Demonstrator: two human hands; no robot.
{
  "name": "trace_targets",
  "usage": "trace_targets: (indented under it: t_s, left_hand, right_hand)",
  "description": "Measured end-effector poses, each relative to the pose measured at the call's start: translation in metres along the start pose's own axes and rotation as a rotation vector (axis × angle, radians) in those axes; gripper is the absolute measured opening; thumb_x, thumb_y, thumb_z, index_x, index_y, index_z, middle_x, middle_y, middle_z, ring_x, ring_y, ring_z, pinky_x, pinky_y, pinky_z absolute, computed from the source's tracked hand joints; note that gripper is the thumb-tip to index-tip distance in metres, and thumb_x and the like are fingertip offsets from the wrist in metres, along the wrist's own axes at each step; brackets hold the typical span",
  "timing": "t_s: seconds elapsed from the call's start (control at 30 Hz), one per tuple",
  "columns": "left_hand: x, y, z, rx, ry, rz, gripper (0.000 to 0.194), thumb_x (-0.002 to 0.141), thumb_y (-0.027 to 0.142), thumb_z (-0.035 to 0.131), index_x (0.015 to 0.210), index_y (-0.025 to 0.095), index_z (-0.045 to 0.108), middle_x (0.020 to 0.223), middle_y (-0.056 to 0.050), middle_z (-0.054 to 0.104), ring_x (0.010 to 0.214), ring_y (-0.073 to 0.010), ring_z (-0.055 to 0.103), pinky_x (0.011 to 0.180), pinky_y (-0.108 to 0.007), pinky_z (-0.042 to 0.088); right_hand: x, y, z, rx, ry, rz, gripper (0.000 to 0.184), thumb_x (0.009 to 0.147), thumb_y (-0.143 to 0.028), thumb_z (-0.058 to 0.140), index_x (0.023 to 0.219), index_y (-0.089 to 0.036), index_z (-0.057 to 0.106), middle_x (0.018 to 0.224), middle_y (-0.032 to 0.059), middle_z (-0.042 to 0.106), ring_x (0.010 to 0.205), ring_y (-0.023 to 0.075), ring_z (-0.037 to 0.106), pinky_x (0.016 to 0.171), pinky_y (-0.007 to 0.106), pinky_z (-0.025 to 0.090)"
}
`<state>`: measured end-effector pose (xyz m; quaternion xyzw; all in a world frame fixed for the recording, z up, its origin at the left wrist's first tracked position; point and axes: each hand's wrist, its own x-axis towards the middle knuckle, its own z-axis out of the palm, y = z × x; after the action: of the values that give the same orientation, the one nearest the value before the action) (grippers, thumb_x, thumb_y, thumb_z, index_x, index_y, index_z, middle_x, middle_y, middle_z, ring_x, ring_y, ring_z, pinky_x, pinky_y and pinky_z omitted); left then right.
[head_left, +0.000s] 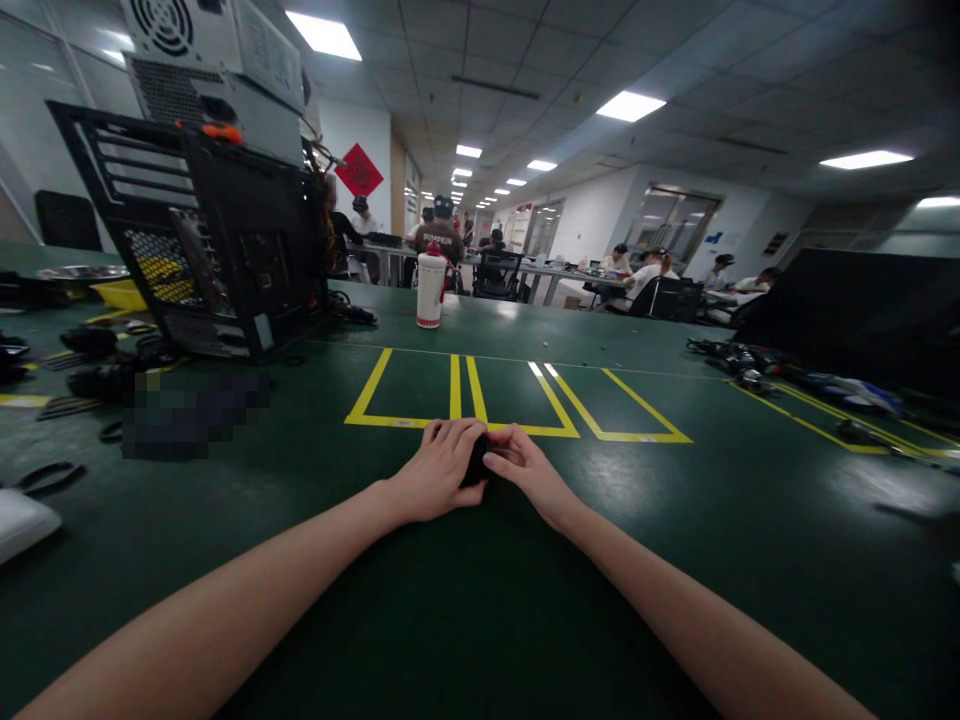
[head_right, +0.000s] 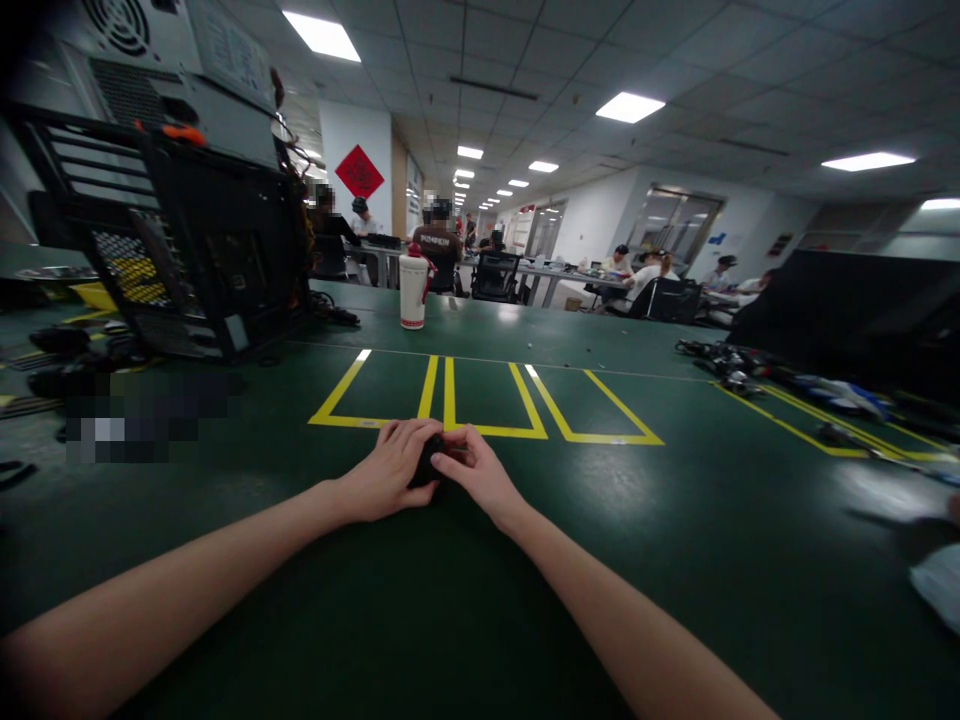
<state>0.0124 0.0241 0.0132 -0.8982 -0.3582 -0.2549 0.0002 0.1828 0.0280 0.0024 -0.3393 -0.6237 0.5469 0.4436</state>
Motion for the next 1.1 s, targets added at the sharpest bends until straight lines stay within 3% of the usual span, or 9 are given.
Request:
trace_targets:
  t_s: [0.1, 0.27, 0.57, 0.8, 0.97, 1.1]
  left_hand:
    - [-0.0007, -0.0005, 0.0003, 0.000, 0.003, 0.001, 0.058, 0.073, 0.032, 0.053, 0.121, 0.017, 0.025, 0.120, -0.012, 0.039, 0.109, -0.0259, 0.038, 0.094, -0.045, 0.026]
    - [-0.0009, -0.0005, -0.0003, -0.001, 0.002, 0.000, 0.058, 0.073, 0.033, 0.052, 0.121, 0.016, 0.025, 0.119, -0.012, 0.039, 0.108, -0.0257, 0.039, 0.094, -0.044, 0.026]
    - [-0.0007, -0.0010, 0.0005, 0.016, 0.012, 0.004, 0.058, 0.071, 0.032, 0.053, 0.120, 0.016, 0.026, 0.119, -0.012, 0.040, 0.107, -0.0258, 0.039, 0.093, -0.045, 0.026]
    - [-0.0010, -0.0019, 0.0019, 0.004, 0.013, 0.002, 0.059, 0.072, 0.034, 0.053, 0.121, 0.016, 0.025, 0.120, -0.012, 0.039, 0.109, -0.0257, 0.038, 0.093, -0.045, 0.026]
    - [-0.0009, -0.0016, 0.0020, 0.006, 0.009, -0.001, 0.059, 0.073, 0.033, 0.053, 0.122, 0.016, 0.025, 0.120, -0.012, 0.039, 0.109, -0.0255, 0.038, 0.094, -0.044, 0.026]
    - [-0.0007, -0.0012, 0.0019, 0.007, 0.004, 0.003, 0.059, 0.072, 0.033, 0.053, 0.122, 0.016, 0.025, 0.119, -0.012, 0.039, 0.108, -0.0259, 0.038, 0.094, -0.044, 0.026]
  right_hand:
    - [0.0006, 0.0001, 0.0005, -0.007, 0.028, 0.003, 0.019, 0.071, -0.026, 0.060, 0.086, -0.022, 0.050, 0.091, -0.0003, 0.054, 0.090, 0.0141, 0.053, 0.086, 0.034, 0.041]
    - [0.0019, 0.0007, -0.0007, -0.025, 0.049, 0.054, 0.026, 0.070, -0.027, 0.061, 0.094, -0.021, 0.052, 0.096, 0.0020, 0.054, 0.094, 0.0162, 0.052, 0.089, 0.036, 0.039]
    - [0.0011, 0.0023, -0.0012, 0.042, -0.036, 0.024, 0.035, 0.062, -0.017, 0.068, 0.090, -0.022, 0.048, 0.097, -0.0001, 0.054, 0.095, 0.0151, 0.052, 0.086, 0.033, 0.041]
    - [0.0006, -0.0028, 0.0026, 0.017, 0.044, 0.030, 0.020, 0.069, -0.024, 0.061, 0.087, -0.022, 0.051, 0.094, 0.0003, 0.055, 0.093, 0.0146, 0.053, 0.090, 0.035, 0.038]
    - [0.0019, -0.0013, -0.0006, -0.008, 0.046, 0.095, 0.028, 0.069, -0.026, 0.061, 0.095, -0.020, 0.053, 0.099, 0.0031, 0.056, 0.097, 0.0173, 0.052, 0.092, 0.038, 0.036]
    - [0.0011, 0.0010, -0.0026, 0.023, -0.007, 0.057, 0.032, 0.065, -0.023, 0.065, 0.094, -0.021, 0.051, 0.099, 0.0023, 0.055, 0.097, 0.0170, 0.053, 0.090, 0.038, 0.038]
